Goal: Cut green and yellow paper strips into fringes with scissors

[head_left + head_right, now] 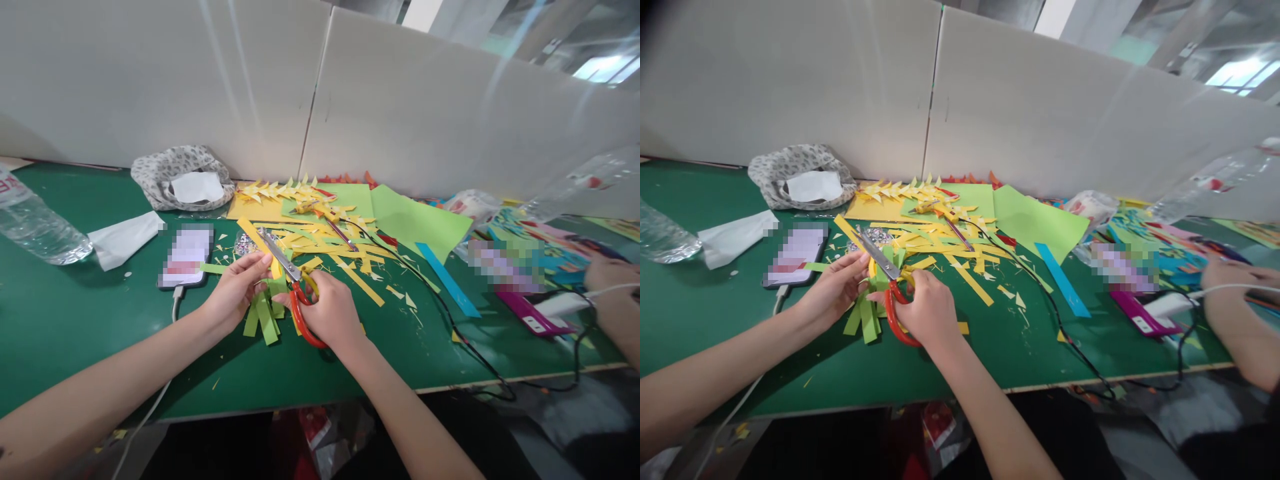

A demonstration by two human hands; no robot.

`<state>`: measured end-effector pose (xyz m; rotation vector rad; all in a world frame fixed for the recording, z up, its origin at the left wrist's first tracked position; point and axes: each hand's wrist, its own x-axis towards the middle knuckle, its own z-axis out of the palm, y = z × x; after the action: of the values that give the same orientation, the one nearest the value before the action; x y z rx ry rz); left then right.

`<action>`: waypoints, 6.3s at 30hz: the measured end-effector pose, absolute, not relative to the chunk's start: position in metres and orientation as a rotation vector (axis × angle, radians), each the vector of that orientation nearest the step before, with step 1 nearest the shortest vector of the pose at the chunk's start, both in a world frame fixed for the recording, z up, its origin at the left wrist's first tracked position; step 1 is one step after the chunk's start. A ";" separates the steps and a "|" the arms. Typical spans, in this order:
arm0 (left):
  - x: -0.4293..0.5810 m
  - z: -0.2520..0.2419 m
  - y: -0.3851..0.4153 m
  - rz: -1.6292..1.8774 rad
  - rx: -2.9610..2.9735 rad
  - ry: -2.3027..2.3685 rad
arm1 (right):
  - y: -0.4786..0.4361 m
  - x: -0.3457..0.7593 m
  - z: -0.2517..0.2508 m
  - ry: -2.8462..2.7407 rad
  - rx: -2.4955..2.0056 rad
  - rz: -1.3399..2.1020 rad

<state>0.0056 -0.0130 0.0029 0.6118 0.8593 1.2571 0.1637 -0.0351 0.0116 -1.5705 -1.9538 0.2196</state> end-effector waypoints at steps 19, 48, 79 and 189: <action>-0.002 0.003 -0.015 1.420 2.161 0.859 | -0.033 0.168 0.028 -1.093 -1.132 1.507; 0.004 0.014 -0.017 0.783 1.271 0.972 | -0.013 0.199 0.029 -0.968 -1.236 1.235; 0.009 0.000 -0.021 0.691 1.262 1.024 | -0.025 0.182 0.033 -1.254 -1.250 1.249; 0.007 0.007 -0.022 0.994 1.747 1.042 | -0.017 0.163 0.018 -1.241 -1.021 1.094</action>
<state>0.0068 -0.0224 0.0069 1.7469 1.0419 0.9942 0.1629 -0.0173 0.0182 -1.0207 -1.2409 1.0943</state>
